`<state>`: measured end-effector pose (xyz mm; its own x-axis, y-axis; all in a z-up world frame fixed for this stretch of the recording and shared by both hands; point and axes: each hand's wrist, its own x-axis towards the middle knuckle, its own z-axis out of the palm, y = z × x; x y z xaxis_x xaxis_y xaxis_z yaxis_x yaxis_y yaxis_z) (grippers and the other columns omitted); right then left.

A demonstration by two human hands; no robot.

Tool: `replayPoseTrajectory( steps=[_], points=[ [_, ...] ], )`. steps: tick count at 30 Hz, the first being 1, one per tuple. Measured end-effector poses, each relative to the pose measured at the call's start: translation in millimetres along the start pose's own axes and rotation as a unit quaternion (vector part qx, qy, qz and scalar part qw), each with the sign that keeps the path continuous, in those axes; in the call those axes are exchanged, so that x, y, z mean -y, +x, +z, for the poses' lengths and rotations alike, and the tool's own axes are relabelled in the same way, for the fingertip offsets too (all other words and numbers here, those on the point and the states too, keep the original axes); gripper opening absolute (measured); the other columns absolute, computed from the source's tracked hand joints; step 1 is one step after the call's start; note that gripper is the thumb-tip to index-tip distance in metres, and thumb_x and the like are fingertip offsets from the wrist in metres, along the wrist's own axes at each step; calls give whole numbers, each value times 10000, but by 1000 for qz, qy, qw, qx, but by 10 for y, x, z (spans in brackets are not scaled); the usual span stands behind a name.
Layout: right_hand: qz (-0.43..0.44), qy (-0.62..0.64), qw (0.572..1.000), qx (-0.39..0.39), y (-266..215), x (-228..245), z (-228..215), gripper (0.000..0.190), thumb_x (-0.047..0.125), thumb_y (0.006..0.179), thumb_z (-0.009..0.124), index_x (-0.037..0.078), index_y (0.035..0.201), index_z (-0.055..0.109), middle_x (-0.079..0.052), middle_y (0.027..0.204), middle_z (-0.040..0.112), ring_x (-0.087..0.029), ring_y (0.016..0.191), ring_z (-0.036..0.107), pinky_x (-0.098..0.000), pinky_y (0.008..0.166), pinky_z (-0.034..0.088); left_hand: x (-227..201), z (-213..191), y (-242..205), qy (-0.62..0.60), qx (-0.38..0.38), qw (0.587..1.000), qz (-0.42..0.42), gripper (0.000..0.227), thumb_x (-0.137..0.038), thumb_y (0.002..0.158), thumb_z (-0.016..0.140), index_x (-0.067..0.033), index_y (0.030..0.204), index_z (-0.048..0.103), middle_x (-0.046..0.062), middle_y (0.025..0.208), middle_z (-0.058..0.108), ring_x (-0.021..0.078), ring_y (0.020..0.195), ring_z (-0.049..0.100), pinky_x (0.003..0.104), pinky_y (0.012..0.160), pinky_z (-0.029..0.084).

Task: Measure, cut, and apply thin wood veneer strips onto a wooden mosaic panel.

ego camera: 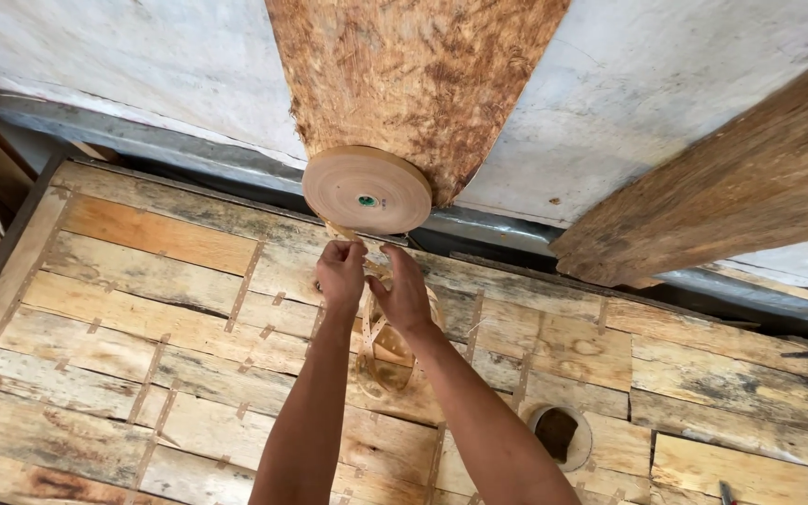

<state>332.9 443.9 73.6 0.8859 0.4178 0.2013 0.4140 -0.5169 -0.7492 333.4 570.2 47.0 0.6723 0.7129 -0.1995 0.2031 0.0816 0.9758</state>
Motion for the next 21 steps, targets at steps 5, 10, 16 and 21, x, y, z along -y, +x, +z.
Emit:
replayPoseTrajectory(
  steps=[5, 10, 16, 21],
  points=[
    [13, 40, 999, 14, 165, -1, 73, 603, 153, 880, 780, 22, 1395, 497, -198, 1397, 594, -362, 1341, 542, -471, 1118, 437, 87, -30, 14, -13, 1, 1000, -22, 156, -157, 940, 711, -2, 931, 693, 104, 860, 748, 170, 731, 676, 335, 664, 569],
    [50, 46, 997, 19, 180, -75, 114, 584, 176, 889, 788, 35, 1377, 500, -186, 1390, 603, -351, 1338, 550, -468, 1119, 442, 408, -129, 300, 160, -114, 980, 28, 414, -251, 926, 789, 49, 1123, 583, 204, 1061, 649, 239, 912, 636, 370, 752, 610],
    [63, 45, 996, 32, 103, -141, 198, 567, 171, 910, 778, 31, 1385, 501, -190, 1412, 594, -353, 1332, 557, -473, 1107, 450, 393, -129, 301, 166, -24, 976, 141, 289, -229, 1018, 693, 20, 1157, 647, 155, 1104, 719, 205, 1017, 653, 387, 857, 544],
    [60, 35, 996, 63, 222, -12, 196, 595, 151, 875, 792, 26, 1373, 492, -203, 1367, 591, -357, 1257, 596, -446, 1031, 512, 481, -59, 191, -52, 11, 995, 83, 135, -138, 995, 658, -12, 974, 702, 32, 882, 783, 107, 799, 723, 285, 742, 571]
  ],
)
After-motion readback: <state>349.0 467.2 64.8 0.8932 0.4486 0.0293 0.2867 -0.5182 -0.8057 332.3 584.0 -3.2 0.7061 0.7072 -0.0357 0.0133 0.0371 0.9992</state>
